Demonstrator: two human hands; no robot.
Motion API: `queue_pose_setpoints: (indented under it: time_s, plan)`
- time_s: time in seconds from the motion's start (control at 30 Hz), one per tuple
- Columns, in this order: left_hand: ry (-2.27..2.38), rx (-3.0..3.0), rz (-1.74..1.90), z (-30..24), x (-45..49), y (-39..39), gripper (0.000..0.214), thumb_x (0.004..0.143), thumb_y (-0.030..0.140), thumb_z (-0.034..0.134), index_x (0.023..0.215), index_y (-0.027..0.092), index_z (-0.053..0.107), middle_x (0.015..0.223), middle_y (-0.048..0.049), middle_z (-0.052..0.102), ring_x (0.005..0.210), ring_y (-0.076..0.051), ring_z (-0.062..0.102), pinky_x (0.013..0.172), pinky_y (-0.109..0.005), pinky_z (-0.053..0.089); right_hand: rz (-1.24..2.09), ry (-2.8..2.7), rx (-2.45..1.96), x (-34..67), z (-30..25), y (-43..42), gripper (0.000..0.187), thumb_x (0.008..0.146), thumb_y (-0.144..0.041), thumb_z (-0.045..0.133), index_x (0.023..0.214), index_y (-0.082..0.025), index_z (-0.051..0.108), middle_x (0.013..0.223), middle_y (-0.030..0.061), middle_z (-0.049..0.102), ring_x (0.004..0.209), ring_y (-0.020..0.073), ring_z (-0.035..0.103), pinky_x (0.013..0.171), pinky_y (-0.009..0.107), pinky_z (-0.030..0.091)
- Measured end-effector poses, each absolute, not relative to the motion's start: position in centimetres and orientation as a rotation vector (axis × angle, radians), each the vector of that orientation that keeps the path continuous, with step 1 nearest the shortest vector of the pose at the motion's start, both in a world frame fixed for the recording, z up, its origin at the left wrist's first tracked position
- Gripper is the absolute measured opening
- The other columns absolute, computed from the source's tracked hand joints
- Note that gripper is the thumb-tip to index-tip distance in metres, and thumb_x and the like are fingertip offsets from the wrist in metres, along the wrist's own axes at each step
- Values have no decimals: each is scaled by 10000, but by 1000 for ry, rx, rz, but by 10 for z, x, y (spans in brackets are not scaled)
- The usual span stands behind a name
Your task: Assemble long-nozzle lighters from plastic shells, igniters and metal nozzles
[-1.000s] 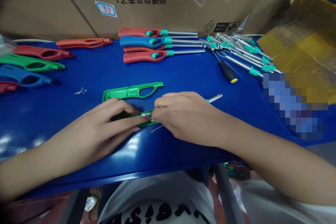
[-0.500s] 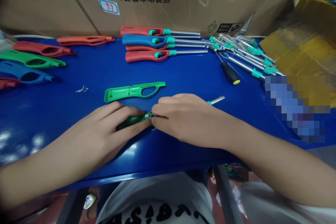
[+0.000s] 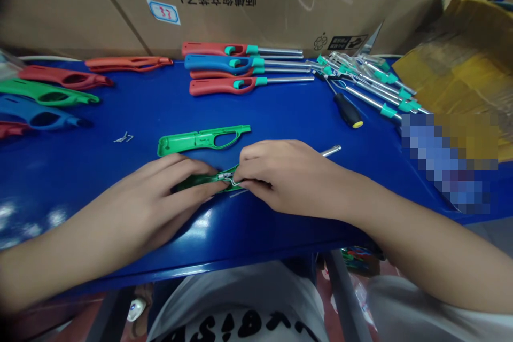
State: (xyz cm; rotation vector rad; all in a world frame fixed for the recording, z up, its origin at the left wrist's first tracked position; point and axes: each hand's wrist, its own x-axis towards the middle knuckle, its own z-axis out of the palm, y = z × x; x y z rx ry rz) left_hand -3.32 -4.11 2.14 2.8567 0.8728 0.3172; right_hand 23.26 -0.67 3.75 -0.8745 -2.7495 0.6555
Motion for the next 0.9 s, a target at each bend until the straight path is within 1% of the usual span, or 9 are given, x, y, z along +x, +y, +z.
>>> queue_pose_setpoints:
  time_s: [0.07, 0.13, 0.3, 0.37, 0.47, 0.57, 0.67, 0.8, 0.9]
  plan:
    - [878, 2868, 284, 21, -33, -41, 436, 971, 112, 538, 1390, 217, 596, 1223, -125, 616, 1083, -304, 577, 886, -471, 555, 653, -2746, -847, 232, 36, -6, 178, 996, -147, 565, 951, -202, 728, 948, 25, 703, 891, 160, 646, 717, 281, 425]
    - [885, 2879, 257, 20, -32, -41, 466, 951, 92, 550, 1399, 217, 584, 1223, -129, 607, 1083, -307, 571, 891, -477, 551, 555, -2797, -803, 232, 36, -7, 205, 1005, -140, 539, 941, -191, 726, 946, 32, 699, 882, 165, 633, 700, 292, 407]
    - [908, 2882, 249, 20, -29, -41, 472, 922, 68, 561, 1378, 191, 584, 1204, -136, 595, 1066, -304, 570, 882, -475, 554, 7, -2999, -624, 226, 37, -22, 234, 1004, -114, 494, 900, -174, 695, 865, 43, 656, 778, 188, 546, 656, 340, 330]
    - [924, 2874, 238, 21, -29, -41, 474, 916, 68, 571, 1371, 197, 586, 1206, -133, 592, 1069, -302, 568, 895, -474, 554, -110, -3018, -606, 224, 38, -27, 226, 995, -101, 495, 905, -165, 692, 850, 52, 643, 782, 195, 542, 652, 347, 320]
    - [925, 2874, 202, 23, -32, -39, 494, 906, 64, 577, 1376, 216, 582, 1216, -125, 589, 1094, -305, 564, 921, -477, 549, 4, -3018, -620, 227, 43, -22, 229, 1005, -148, 491, 936, -160, 708, 886, 69, 671, 794, 201, 577, 640, 346, 345]
    - [928, 2890, 154, 25, -38, -36, 512, 912, 72, 561, 1394, 247, 569, 1256, -117, 584, 1108, -307, 563, 919, -477, 549, 190, -2863, -773, 238, 48, -8, 238, 1006, -189, 491, 991, -183, 728, 1002, 72, 717, 900, 205, 645, 709, 331, 426]
    - [943, 2907, 137, 28, -43, -34, 489, 925, 85, 539, 1377, 267, 579, 1264, -107, 595, 1083, -305, 570, 884, -467, 554, 304, -2781, -880, 250, 53, 5, 225, 982, -223, 520, 1069, -206, 727, 1065, 69, 733, 973, 218, 672, 762, 329, 468]
    - [956, 2946, 124, 31, -46, -33, 460, 932, 92, 526, 1357, 252, 602, 1257, -113, 607, 1043, -309, 580, 833, -460, 561, 491, -2897, -899, 260, 56, 13, 173, 926, -296, 624, 1067, -229, 698, 1047, 58, 729, 972, 231, 659, 779, 339, 482]
    - [958, 2954, 140, 32, -45, -32, 429, 942, 97, 518, 1331, 238, 630, 1225, -115, 616, 1019, -303, 593, 814, -453, 567, 534, -2907, -954, 262, 56, 16, 122, 937, -256, 604, 1010, -216, 694, 1003, 55, 728, 916, 217, 660, 762, 334, 479]
